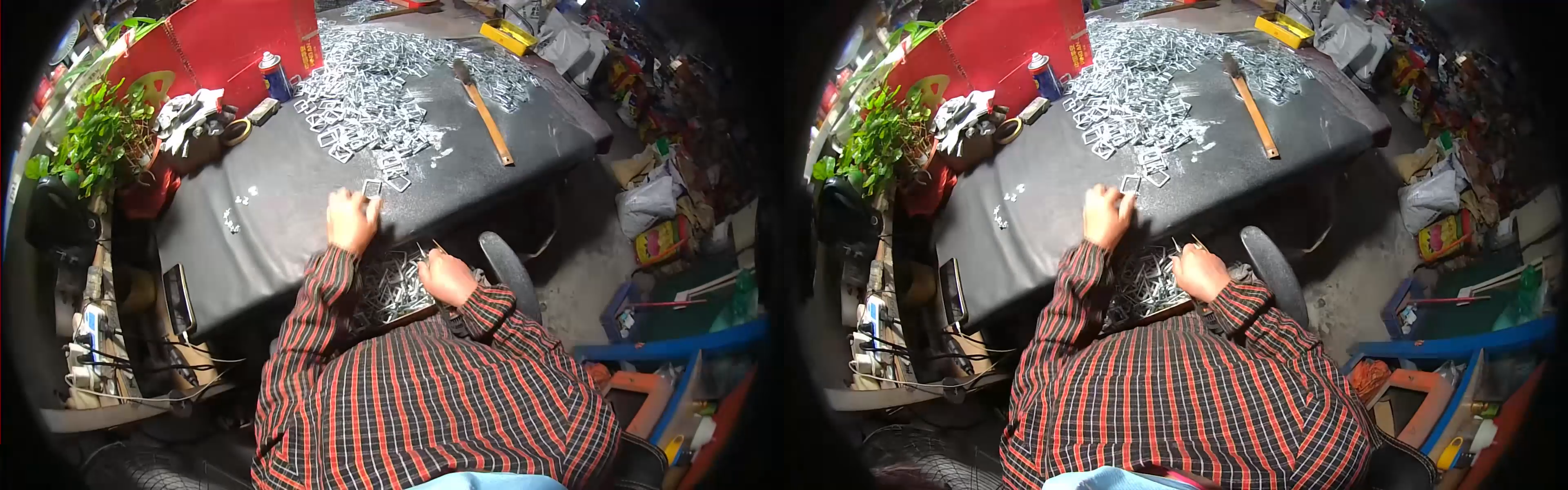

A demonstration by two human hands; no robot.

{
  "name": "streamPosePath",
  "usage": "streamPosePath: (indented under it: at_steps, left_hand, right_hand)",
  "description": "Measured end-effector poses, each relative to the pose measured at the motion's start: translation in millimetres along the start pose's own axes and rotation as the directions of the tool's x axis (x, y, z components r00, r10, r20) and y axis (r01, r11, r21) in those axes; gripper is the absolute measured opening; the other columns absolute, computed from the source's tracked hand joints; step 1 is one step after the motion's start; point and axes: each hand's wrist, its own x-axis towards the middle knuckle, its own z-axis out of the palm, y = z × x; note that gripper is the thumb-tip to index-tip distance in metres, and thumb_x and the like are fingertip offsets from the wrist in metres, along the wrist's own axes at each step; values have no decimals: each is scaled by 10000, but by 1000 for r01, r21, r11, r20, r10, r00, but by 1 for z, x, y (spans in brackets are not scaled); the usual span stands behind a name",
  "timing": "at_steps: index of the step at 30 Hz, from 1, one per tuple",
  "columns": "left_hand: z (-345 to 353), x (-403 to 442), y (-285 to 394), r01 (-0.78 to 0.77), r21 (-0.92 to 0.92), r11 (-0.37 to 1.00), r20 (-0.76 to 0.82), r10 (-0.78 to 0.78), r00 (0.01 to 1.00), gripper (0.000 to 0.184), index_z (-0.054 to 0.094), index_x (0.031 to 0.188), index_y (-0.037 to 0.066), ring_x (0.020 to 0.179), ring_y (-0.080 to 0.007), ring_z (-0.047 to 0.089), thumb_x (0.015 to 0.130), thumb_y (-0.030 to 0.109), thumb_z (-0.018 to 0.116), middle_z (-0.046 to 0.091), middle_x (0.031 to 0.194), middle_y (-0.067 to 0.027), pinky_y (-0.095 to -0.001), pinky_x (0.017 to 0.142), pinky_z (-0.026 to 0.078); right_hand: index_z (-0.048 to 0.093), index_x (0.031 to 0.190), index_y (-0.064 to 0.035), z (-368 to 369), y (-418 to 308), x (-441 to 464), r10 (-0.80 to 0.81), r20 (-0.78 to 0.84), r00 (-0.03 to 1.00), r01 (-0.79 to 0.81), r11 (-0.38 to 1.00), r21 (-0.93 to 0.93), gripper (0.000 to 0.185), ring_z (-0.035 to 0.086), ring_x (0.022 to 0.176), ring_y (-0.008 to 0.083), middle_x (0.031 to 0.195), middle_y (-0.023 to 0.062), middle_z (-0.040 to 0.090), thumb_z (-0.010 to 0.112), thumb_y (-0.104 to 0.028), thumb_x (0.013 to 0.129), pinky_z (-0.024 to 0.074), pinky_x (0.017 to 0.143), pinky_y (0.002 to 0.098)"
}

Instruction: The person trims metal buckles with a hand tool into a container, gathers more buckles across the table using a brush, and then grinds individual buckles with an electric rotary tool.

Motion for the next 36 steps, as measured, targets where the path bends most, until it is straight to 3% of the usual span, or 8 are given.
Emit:
streamPosePath:
  at_steps: [10, 13, 16, 19, 21, 28, 32, 36]
  left_hand:
    - [-3, 21, -53, 119, 495, 861, 2, -139, 990, 232, 656, 933, 24, 870, -359, 620, 876, 248, 649, 636, 875, -161, -445, 730, 518]
    - [-35, 17, -66, 296, 393, 871, -14, -316, 949, 166, 626, 950, 34, 790, -349, 665, 897, 191, 616, 657, 806, -159, -442, 690, 533]
    - [-28, 22, -36, 103, -70, 992, -138, -112, 984, 115, 601, 987, 55, 714, -351, 676, 915, 141, 577, 665, 761, -152, -445, 663, 536]
    - [-2, 22, 12, 15, -165, 986, -85, -29, 996, 100, 603, 987, 73, 753, -361, 666, 905, 108, 558, 666, 787, -154, -468, 675, 529]
    - [37, 18, -1, -109, 75, 991, -24, 111, 994, 113, 608, 979, 81, 764, -371, 657, 873, 93, 570, 667, 775, -145, -480, 685, 525]
    - [-81, 20, -98, 335, 485, 808, -147, -302, 942, 114, 638, 969, 96, 831, -360, 663, 860, 104, 606, 686, 908, -153, -462, 706, 525]
    - [-65, 14, -25, -19, 57, 998, -310, 36, 950, 188, 659, 1051, 99, 834, -336, 663, 868, 76, 622, 690, 903, -144, -435, 723, 528]
    - [2, -26, 25, -363, -51, 930, -8, 363, 932, 281, 658, 1083, 99, 823, -318, 618, 806, 48, 647, 628, 858, -117, -416, 721, 508]
  right_hand:
    - [582, 861, 64, -8, 5, -3, 52, -28, 998, -49, 995, 85, 377, 650, 759, 471, 778, 296, 649, 540, -305, 929, 527, 709, 540]
    - [578, 870, 63, -1, 12, -2, 50, -3, 999, -50, 995, 88, 375, 651, 766, 468, 789, 296, 652, 539, -305, 929, 527, 713, 539]
    - [574, 876, 64, 2, 3, 0, 21, 12, 1000, -22, 995, 99, 375, 651, 769, 466, 797, 298, 653, 537, -305, 929, 526, 715, 540]
    - [569, 879, 65, -1, -2, -3, -3, 11, 1000, 2, 994, 108, 376, 650, 767, 465, 801, 300, 653, 537, -306, 928, 524, 714, 543]
    - [568, 879, 59, 3, 2, -7, -9, -34, 999, 13, 993, 113, 372, 647, 768, 468, 796, 298, 651, 545, -309, 925, 521, 715, 547]
    - [560, 876, 44, -9, 14, -9, 33, -93, 995, -14, 980, 200, 368, 638, 783, 475, 790, 300, 642, 564, -322, 921, 508, 729, 549]
    - [552, 866, 40, -2, 7, -7, -8, -83, 997, 30, 961, 274, 374, 634, 796, 476, 798, 307, 636, 566, -329, 924, 502, 737, 542]
    - [552, 858, 42, 2, 3, -9, -20, -47, 999, 31, 965, 261, 381, 634, 810, 474, 812, 313, 636, 552, -332, 935, 499, 747, 536]
